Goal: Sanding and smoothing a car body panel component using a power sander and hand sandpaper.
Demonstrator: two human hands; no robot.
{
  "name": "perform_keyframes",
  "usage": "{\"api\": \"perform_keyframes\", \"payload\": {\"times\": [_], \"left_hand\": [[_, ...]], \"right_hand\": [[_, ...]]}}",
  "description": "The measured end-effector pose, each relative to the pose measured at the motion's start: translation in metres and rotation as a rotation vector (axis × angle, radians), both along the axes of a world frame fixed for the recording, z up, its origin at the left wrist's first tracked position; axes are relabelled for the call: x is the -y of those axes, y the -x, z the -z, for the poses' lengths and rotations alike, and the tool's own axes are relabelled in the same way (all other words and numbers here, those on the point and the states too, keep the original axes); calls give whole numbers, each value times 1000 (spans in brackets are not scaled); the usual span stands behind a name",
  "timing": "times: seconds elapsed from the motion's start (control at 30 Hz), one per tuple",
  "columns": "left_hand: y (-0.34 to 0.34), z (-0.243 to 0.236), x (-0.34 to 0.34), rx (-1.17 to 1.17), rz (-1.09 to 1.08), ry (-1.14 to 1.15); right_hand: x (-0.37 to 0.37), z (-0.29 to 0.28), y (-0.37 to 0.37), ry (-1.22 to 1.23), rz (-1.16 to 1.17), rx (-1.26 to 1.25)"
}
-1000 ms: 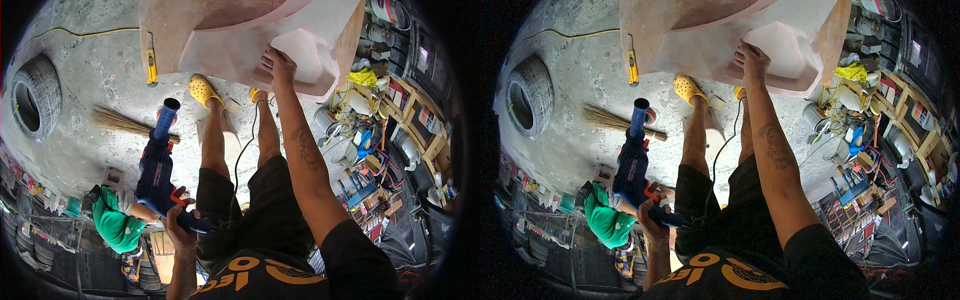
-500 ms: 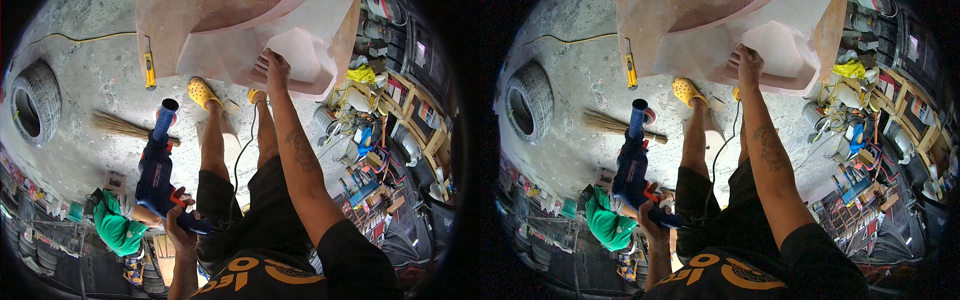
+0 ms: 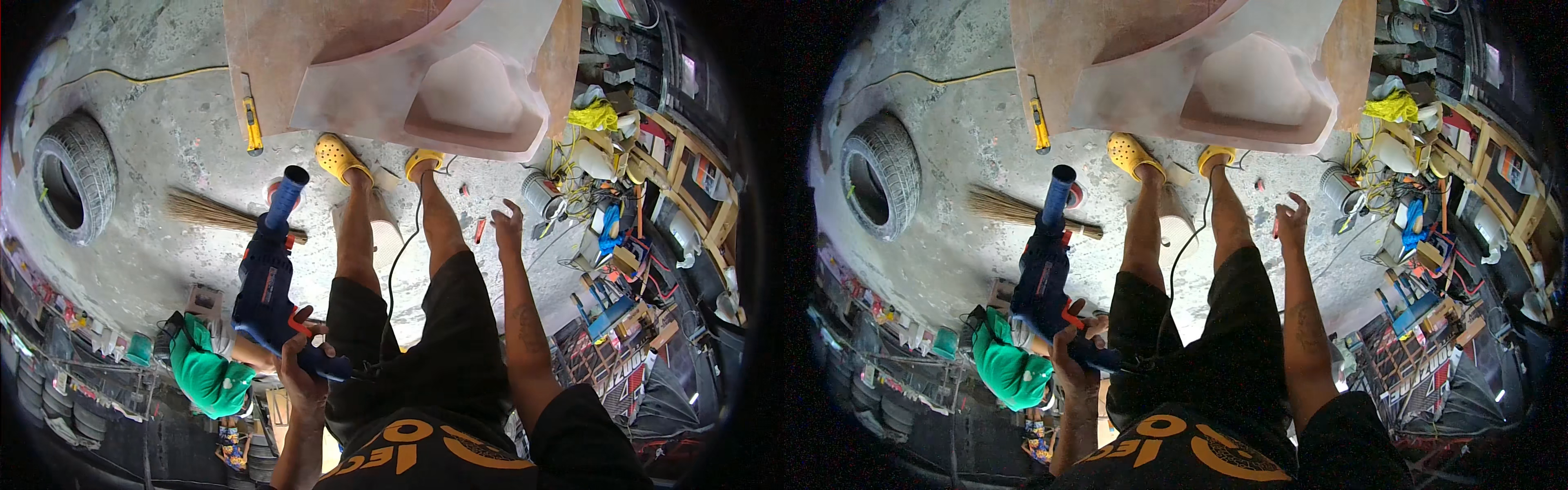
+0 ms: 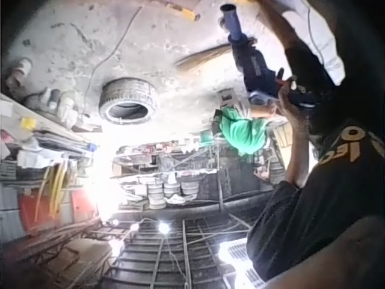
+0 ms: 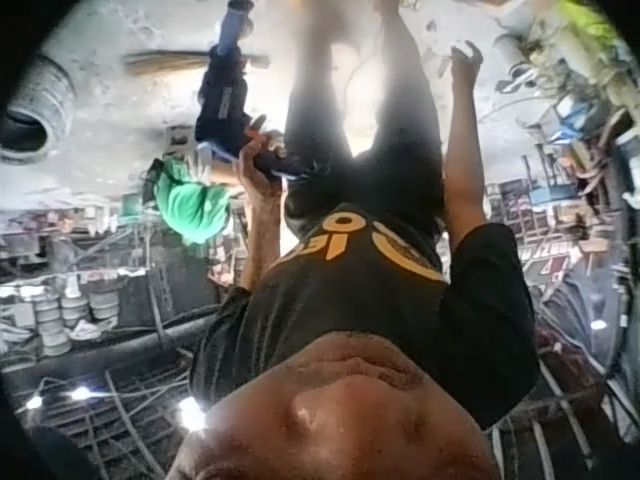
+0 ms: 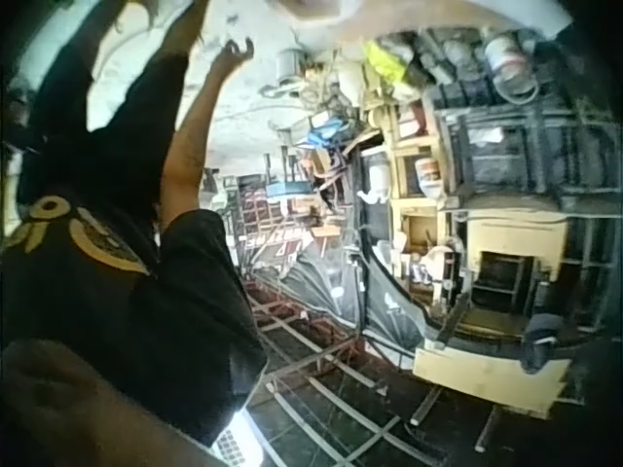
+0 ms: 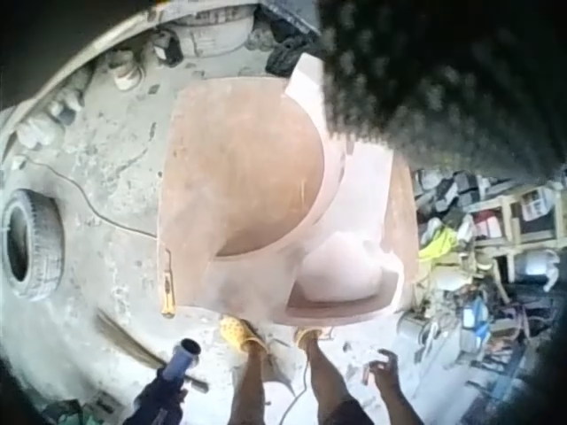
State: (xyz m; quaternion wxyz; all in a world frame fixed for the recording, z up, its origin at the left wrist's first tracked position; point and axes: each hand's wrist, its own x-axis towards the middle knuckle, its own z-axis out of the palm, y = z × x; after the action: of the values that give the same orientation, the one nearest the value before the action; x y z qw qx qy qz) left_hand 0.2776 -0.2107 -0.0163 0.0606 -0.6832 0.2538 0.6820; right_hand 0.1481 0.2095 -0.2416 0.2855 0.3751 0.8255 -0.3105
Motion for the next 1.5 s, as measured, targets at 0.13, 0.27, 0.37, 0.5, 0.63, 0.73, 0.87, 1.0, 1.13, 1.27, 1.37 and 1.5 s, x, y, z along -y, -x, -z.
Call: {"api": "perform_keyframes", "payload": {"times": [0.13, 0.27, 0.37, 0.5, 0.63, 0.73, 0.87, 1.0, 1.13, 1.27, 1.37, 1.5], "left_hand": [[20, -10, -18, 48, 31, 11], [17, -15, -42, 14, 110, 93], [40, -29, -61, 18, 132, 139], [47, -40, -81, 38, 131, 187], [29, -36, -100, 58, 96, 184], [24, -40, -112, 93, 48, 187], [24, -47, -126, 108, 21, 290], [9, -43, -145, 111, -47, 292], [-2, -37, -169, 125, -171, 194], [-8, -30, -189, 159, -278, 229], [-18, -25, -192, 126, -289, 132], [-24, -18, -188, 150, -289, 169]], "right_hand": [[12, -10, 11, 263, -43, -45], [77, -7, 44, 258, -551, -223], [137, -7, 78, 266, -864, -430], [195, 20, 99, 264, -1272, -586], [187, 61, 91, 70, -1650, -589], [160, 83, 67, 222, -1979, -579], [154, 66, 66, 544, -2113, -545], [170, 53, 117, 441, -1859, -635], [189, 76, 149, 345, -1866, -708], [218, 89, 150, 343, -1979, -770], [249, 93, 154, 252, -2017, -826], [296, 98, 150, 171, -1977, -883]]}}
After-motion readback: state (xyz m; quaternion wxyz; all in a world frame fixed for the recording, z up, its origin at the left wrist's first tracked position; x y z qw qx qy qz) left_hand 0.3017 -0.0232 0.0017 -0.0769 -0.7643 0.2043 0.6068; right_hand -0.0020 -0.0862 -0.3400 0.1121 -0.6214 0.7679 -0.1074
